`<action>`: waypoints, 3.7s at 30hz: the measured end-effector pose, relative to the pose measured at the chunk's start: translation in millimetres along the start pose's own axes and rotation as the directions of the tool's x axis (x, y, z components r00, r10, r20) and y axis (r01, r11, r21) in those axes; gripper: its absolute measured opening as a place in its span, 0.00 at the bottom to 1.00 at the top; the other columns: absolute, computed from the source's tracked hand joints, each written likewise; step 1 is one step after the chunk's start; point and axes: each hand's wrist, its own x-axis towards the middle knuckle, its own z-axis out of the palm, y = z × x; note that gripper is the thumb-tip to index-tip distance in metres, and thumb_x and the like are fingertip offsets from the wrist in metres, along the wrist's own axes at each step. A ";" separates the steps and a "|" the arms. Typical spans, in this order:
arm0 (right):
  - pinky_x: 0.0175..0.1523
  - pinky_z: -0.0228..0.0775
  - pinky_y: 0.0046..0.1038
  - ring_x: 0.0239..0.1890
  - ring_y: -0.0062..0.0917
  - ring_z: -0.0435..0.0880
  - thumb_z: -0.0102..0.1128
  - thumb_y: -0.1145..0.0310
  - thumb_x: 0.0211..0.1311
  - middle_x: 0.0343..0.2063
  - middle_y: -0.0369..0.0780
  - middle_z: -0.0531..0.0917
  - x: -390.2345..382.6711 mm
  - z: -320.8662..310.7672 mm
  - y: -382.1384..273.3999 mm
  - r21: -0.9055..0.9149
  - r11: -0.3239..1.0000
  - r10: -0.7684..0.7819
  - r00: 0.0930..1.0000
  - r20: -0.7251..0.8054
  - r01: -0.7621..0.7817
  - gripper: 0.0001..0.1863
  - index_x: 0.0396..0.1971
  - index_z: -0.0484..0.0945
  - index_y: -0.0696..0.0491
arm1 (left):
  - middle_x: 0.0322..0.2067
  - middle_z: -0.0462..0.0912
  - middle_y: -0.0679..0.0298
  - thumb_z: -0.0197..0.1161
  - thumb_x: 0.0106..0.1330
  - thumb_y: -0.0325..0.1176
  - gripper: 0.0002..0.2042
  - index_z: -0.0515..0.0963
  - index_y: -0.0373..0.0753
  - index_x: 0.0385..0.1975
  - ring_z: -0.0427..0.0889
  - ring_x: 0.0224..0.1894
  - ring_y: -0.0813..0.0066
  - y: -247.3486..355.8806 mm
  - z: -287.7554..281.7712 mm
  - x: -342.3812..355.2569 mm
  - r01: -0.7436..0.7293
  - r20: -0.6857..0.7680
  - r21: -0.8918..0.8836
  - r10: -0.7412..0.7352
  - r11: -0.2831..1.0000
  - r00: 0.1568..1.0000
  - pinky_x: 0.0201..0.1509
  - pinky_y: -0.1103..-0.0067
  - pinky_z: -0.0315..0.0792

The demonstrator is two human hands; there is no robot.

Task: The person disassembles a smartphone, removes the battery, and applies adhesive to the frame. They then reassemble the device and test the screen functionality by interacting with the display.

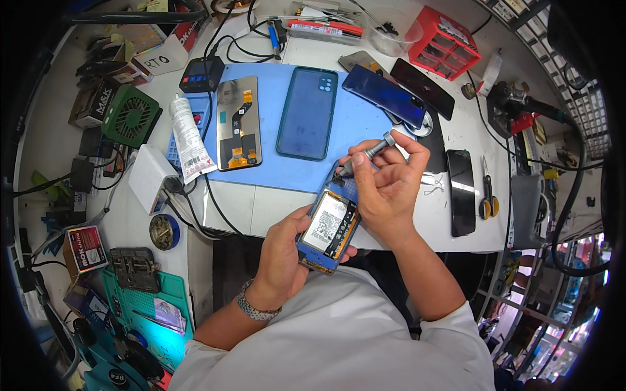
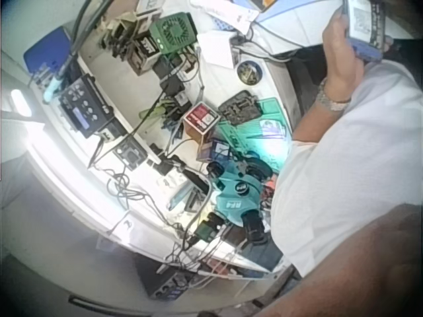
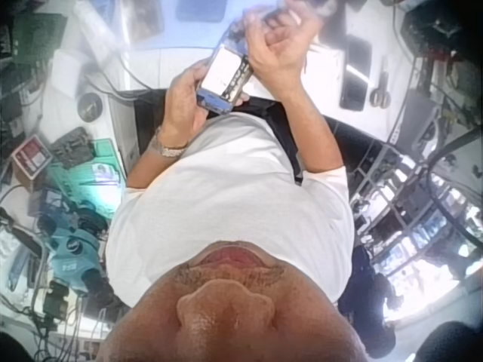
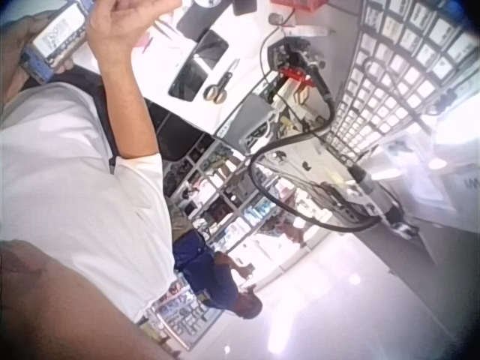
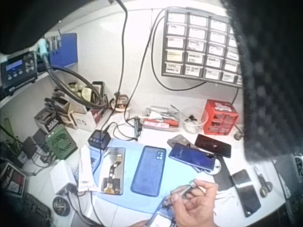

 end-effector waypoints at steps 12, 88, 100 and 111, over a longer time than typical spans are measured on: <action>0.53 0.86 0.29 0.47 0.28 0.87 0.59 0.86 0.73 0.47 0.52 0.79 -0.9 0.6 -2.1 -0.025 0.999 -0.022 1.000 -0.009 0.022 0.30 0.64 0.50 0.58 | 0.52 0.86 0.43 0.40 0.81 0.38 0.27 0.68 0.22 0.68 0.93 0.45 0.47 -0.2 1.0 -0.1 0.001 -0.003 -0.010 -0.001 1.000 1.000 0.49 0.63 0.90; 0.49 0.78 0.37 0.44 0.42 0.81 0.76 0.83 0.51 0.39 0.44 0.77 -0.6 10.1 -48.6 -0.226 0.936 -0.220 0.950 0.220 0.269 0.21 0.40 0.73 0.56 | 0.49 0.86 0.50 0.45 0.78 0.43 0.23 0.74 0.33 0.62 0.88 0.46 0.49 -13.9 3.2 7.1 -0.094 -0.070 0.009 0.095 0.995 0.993 0.49 0.55 0.84; 0.50 0.80 0.39 0.44 0.45 0.83 0.64 0.89 0.54 0.38 0.46 0.78 -1.5 2.9 -48.4 -0.364 0.815 -0.388 0.891 0.235 0.451 0.19 0.42 0.70 0.58 | 0.57 0.84 0.52 0.47 0.76 0.40 0.25 0.75 0.32 0.66 0.85 0.58 0.54 -14.3 -11.6 7.7 -0.103 -0.088 0.092 0.111 0.990 0.990 0.64 0.57 0.80; 0.43 0.86 0.35 0.43 0.41 0.88 0.64 0.89 0.58 0.44 0.50 0.82 -5.1 -1.0 -46.3 -0.208 0.948 -0.195 0.955 0.226 0.242 0.15 0.44 0.75 0.62 | 0.47 0.88 0.50 0.45 0.78 0.44 0.22 0.75 0.35 0.59 0.90 0.40 0.50 -19.4 5.4 11.7 -0.133 -0.011 0.029 0.133 0.991 0.991 0.42 0.56 0.85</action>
